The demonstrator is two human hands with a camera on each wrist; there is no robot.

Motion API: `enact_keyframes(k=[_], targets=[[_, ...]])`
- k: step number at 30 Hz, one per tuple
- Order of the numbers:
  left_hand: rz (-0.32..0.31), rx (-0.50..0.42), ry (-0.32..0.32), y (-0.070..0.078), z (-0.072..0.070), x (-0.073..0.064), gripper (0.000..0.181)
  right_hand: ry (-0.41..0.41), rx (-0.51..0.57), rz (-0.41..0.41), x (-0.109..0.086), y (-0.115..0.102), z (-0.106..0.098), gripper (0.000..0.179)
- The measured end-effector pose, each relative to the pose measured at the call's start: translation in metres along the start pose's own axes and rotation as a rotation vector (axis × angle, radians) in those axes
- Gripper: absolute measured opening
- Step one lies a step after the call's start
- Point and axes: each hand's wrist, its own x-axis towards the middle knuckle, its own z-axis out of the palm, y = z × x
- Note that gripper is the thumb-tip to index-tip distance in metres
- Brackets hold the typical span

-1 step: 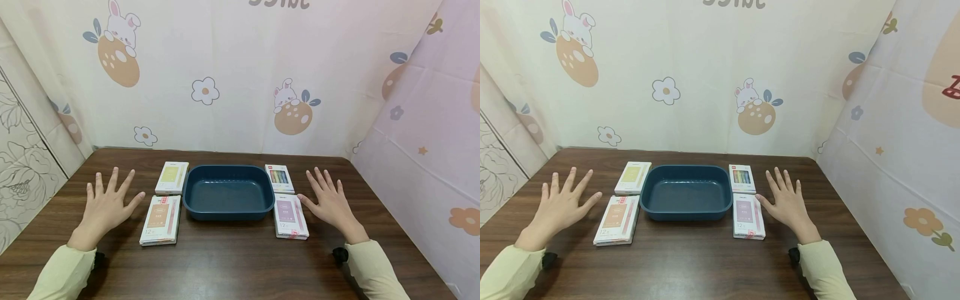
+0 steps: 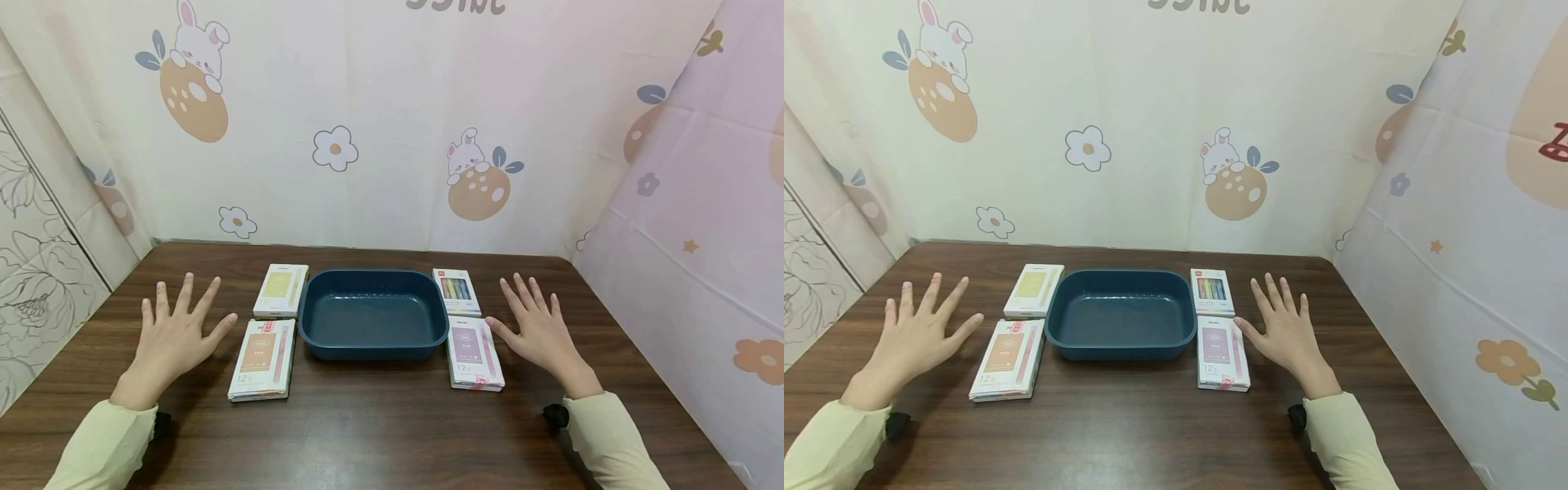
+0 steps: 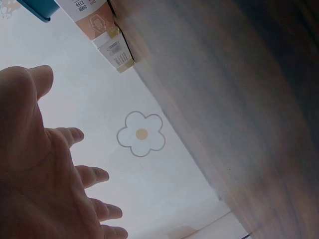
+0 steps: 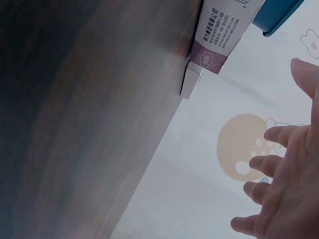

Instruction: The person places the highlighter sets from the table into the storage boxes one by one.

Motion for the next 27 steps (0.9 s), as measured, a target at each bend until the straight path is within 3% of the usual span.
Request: enact_keyframes(k=[27], targets=[[0.044, -0.044, 0.031, 0.011, -0.003, 0.005, 0.072, -0.05, 0.002, -0.003, 0.005, -0.01, 0.003, 0.08]])
